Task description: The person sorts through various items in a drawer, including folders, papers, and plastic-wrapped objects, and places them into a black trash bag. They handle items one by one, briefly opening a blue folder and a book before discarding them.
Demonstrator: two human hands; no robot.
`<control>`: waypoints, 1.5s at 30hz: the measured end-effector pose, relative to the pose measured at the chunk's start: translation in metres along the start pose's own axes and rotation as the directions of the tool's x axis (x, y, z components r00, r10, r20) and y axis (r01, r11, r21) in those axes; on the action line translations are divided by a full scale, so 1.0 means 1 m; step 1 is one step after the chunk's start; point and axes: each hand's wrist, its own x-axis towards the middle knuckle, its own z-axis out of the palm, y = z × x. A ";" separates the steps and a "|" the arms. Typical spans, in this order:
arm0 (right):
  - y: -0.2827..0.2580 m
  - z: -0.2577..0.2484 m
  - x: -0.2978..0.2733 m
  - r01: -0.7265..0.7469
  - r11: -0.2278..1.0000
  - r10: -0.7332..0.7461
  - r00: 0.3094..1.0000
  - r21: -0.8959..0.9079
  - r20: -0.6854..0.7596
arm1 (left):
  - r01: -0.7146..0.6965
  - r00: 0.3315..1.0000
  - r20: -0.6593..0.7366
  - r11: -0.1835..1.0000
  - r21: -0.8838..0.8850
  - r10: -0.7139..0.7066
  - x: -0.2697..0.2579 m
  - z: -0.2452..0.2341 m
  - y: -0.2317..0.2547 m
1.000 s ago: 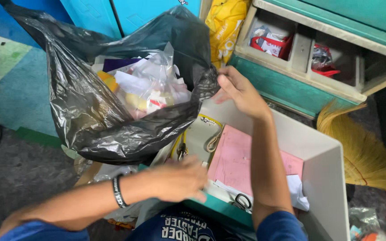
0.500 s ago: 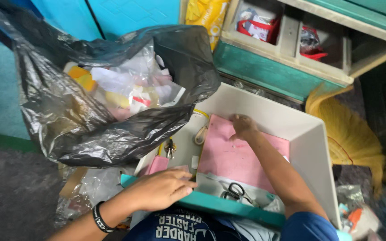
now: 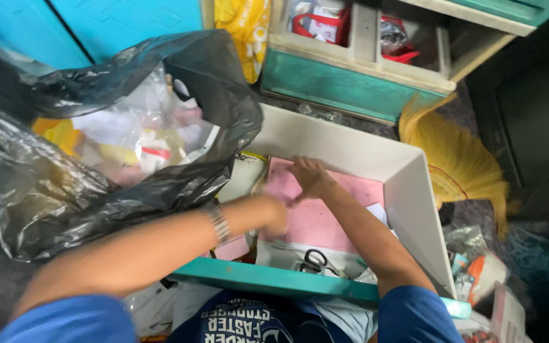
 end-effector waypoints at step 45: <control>0.155 0.014 -0.189 0.263 0.163 0.827 0.490 0.951 -0.277 | -0.366 0.491 -0.851 0.841 -0.397 -0.188 0.058 -0.085 -0.113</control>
